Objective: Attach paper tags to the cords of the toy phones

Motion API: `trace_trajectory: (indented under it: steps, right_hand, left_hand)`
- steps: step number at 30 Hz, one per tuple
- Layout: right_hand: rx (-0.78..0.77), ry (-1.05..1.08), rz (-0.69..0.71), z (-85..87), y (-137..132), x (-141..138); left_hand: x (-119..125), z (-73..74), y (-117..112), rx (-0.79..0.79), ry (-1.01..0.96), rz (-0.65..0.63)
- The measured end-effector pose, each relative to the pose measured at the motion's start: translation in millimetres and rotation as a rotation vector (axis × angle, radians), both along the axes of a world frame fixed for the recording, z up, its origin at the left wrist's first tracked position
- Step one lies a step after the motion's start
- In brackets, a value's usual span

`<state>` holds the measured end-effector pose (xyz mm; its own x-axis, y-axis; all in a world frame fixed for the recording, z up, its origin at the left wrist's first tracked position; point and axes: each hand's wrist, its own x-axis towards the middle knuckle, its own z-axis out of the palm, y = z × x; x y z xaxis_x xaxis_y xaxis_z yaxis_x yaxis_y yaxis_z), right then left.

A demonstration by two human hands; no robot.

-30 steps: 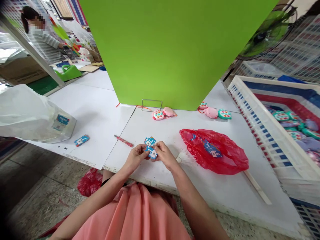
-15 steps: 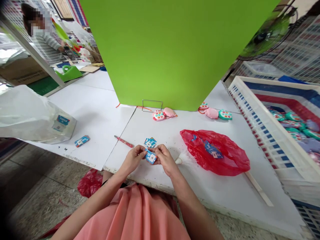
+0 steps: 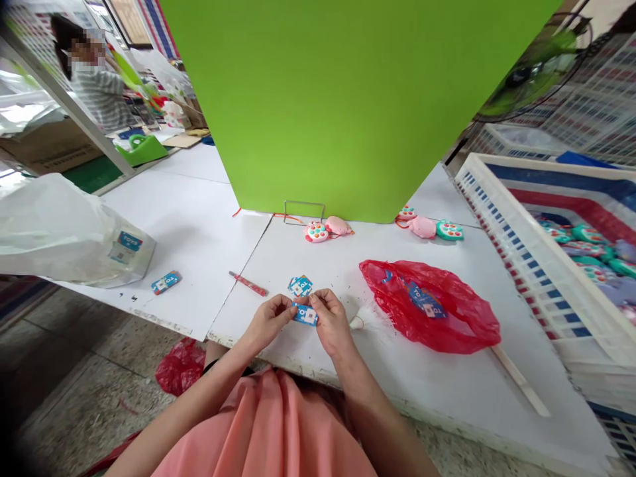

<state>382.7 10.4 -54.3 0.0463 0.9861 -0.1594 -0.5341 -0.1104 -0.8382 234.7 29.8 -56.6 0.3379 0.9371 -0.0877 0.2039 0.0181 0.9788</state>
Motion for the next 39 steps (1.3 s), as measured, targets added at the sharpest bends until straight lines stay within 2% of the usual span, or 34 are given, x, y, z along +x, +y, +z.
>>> trace_trajectory:
  steps: [4,6,9,11,13,15,17,20,23,26,30,35,37,39]
  right_hand:
    - [-0.045,-0.009,-0.048,1.1,0,13]
    - [-0.068,-0.007,-0.058,1.0,0,23]
    - [-0.094,0.000,-0.071,-1.1,-3,37]
    - [-0.104,0.015,-0.091,-3.1,-5,45]
    - [-0.111,0.030,-0.103,-4.6,-8,51]
    - [-0.127,0.030,-0.109,-5.5,-11,58]
    - [-0.153,0.018,-0.108,-5.9,-13,64]
    - [-0.168,-0.003,-0.119,-6.4,-15,74]
    - [-0.154,-0.021,-0.137,-7.4,-15,80]
    - [-0.163,-0.007,-0.130,-9.3,-14,84]
    - [-0.162,0.003,-0.127,-11.6,-11,85]
    - [-0.095,-0.006,-0.133,-5.9,-8,75]
    - [-0.068,-0.022,-0.130,-2.3,-8,70]
    - [-0.047,-0.057,-0.138,-0.8,-9,64]
  left_hand:
    - [1,4.1,17,0.090,0.072,-0.096]
    - [3,9.0,42,0.228,0.201,-0.105]
    - [17,16.5,95,0.507,0.417,-0.139]
    - [36,20.1,134,0.617,0.556,-0.177]
    - [62,21.4,169,0.661,0.703,-0.246]
    - [92,19.8,197,0.673,0.726,-0.276]
    - [119,15.6,216,0.678,0.729,-0.297]
    - [147,5.9,231,0.663,0.739,-0.311]
    - [156,-4.3,233,0.629,0.748,-0.286]
    - [146,-10.9,224,0.601,0.727,-0.266]
    - [116,-10.3,193,0.576,0.657,-0.254]
    - [71,2.0,146,0.501,0.540,-0.155]
    - [53,8.1,123,0.387,0.415,-0.073]
    - [36,13.6,95,0.104,0.074,0.022]
